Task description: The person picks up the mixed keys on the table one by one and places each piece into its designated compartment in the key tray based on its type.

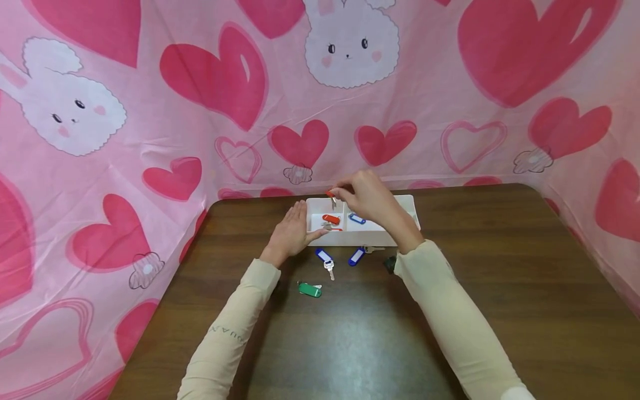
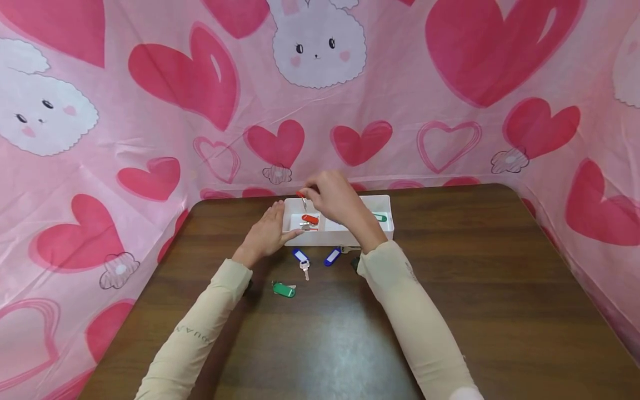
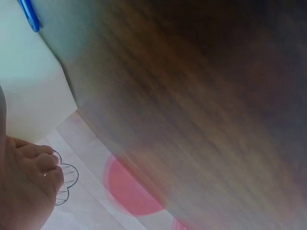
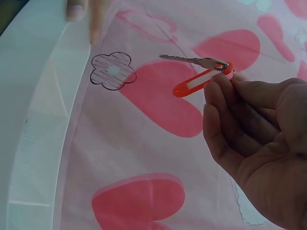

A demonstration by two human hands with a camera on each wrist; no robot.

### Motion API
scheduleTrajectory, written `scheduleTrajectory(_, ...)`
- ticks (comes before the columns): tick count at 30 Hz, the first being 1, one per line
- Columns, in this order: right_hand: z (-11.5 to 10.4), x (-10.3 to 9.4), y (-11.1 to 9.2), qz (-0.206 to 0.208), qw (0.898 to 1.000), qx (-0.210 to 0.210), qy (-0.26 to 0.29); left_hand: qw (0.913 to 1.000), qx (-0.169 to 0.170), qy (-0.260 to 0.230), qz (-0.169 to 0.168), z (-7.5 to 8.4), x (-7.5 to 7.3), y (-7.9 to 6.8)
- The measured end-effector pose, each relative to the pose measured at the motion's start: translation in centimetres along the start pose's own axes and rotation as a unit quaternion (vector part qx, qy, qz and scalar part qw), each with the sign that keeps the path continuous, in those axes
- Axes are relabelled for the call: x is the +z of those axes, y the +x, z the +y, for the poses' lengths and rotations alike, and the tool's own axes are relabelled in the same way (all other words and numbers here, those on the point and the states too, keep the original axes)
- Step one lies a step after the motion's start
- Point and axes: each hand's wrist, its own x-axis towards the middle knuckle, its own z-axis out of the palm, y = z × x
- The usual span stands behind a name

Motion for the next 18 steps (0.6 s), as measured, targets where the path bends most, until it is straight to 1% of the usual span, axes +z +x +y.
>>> scheduleTrajectory(5, 0.2, 0.0, 0.9, -0.008, 1.000, -0.005, 0.010, 1.0000, -0.003, -0.007, 0.001, 0.0, 0.0, 0.0)
scheduleTrajectory(10, 0.7, 0.0, 1.7, -0.003, 1.000, -0.019, 0.002, 0.9999, -0.006, -0.012, 0.001, 0.0, 0.1, 0.0)
scheduleTrajectory(12, 0.9, 0.0, 2.0, -0.004, 1.000, -0.014, 0.003, 0.9999, -0.006, -0.013, 0.001, 0.1, 0.1, 0.0)
scheduleTrajectory(18, 0.9, -0.1, 3.0, -0.022, 0.999, 0.019, 0.016, 0.9999, -0.007, -0.012, 0.002, 0.2, 0.1, 0.0)
